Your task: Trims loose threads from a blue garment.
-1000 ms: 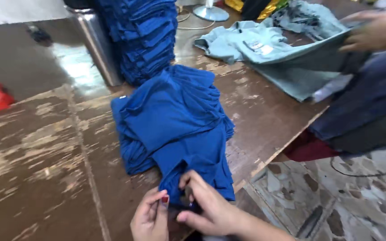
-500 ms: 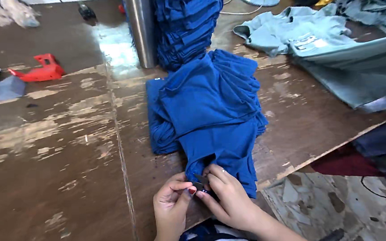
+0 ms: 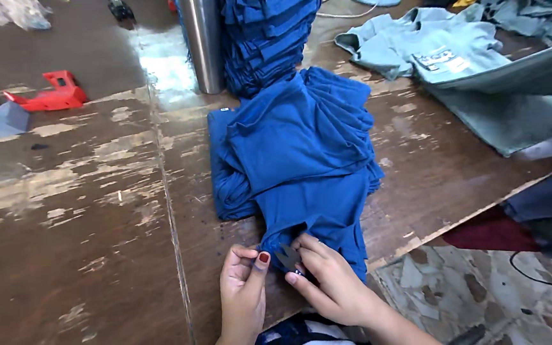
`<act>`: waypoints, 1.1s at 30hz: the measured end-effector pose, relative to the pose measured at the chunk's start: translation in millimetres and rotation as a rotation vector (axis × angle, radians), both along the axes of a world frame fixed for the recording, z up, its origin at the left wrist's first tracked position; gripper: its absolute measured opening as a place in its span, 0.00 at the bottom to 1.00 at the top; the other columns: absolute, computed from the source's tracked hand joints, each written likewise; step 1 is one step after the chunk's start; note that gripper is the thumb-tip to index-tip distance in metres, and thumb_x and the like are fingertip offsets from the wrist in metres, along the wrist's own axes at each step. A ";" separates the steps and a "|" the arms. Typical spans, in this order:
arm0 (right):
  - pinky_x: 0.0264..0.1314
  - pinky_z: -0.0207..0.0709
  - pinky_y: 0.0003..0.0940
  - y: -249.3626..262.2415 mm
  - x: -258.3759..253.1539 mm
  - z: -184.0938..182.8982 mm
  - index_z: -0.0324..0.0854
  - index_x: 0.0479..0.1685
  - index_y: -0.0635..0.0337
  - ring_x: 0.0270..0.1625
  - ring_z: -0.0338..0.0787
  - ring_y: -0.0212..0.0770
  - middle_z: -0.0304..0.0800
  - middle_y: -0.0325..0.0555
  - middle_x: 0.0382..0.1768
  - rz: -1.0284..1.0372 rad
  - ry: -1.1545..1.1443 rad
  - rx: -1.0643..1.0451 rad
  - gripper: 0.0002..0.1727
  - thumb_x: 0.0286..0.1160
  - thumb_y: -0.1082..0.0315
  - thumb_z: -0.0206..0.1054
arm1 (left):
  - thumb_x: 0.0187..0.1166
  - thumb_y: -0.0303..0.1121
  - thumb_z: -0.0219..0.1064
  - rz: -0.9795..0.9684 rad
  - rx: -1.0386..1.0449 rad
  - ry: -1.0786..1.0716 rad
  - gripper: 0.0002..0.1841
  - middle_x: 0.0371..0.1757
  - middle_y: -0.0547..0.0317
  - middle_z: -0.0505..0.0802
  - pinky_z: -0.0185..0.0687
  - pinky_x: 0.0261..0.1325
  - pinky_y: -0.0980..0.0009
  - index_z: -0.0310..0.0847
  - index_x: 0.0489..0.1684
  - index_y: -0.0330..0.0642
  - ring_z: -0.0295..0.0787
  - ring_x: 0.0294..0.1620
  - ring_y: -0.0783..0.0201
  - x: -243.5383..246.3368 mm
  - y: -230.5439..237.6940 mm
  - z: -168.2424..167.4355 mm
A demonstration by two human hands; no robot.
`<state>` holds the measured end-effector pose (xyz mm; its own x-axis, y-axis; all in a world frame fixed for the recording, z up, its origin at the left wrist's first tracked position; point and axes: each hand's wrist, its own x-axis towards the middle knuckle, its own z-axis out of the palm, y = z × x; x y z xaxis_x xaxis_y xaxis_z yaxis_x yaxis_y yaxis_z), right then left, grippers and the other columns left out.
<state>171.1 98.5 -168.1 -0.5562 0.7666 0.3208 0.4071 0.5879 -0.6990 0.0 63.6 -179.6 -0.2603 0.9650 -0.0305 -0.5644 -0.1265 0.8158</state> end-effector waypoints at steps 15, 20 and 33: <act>0.40 0.76 0.23 10.1 1.1 11.7 0.75 0.35 0.60 0.41 0.80 0.31 0.79 0.47 0.42 -0.127 0.101 0.099 0.21 0.90 0.52 0.53 | 0.72 0.26 0.76 -0.074 -0.003 -0.026 0.15 0.45 0.62 0.94 0.90 0.58 0.69 0.77 0.50 0.46 0.94 0.48 0.70 -0.9 -1.2 0.2; 0.39 0.80 0.26 44.6 7.5 3.7 0.80 0.40 0.68 0.39 0.83 0.37 0.83 0.57 0.46 -0.391 -0.002 0.248 0.17 0.75 0.59 0.68 | 0.73 0.27 0.76 -0.029 0.107 0.145 0.10 0.46 0.67 0.95 0.90 0.52 0.77 0.87 0.48 0.50 0.92 0.46 0.75 -0.1 -3.3 -2.0; 0.44 0.76 0.42 15.1 41.2 -3.8 0.78 0.34 0.56 0.41 0.81 0.48 0.79 0.48 0.34 -0.039 -0.293 0.180 0.27 0.88 0.42 0.51 | 0.68 0.22 0.68 -0.148 0.273 1.044 0.03 0.41 0.62 0.96 0.87 0.53 0.84 0.87 0.29 0.40 0.93 0.47 0.76 -40.7 -8.6 8.8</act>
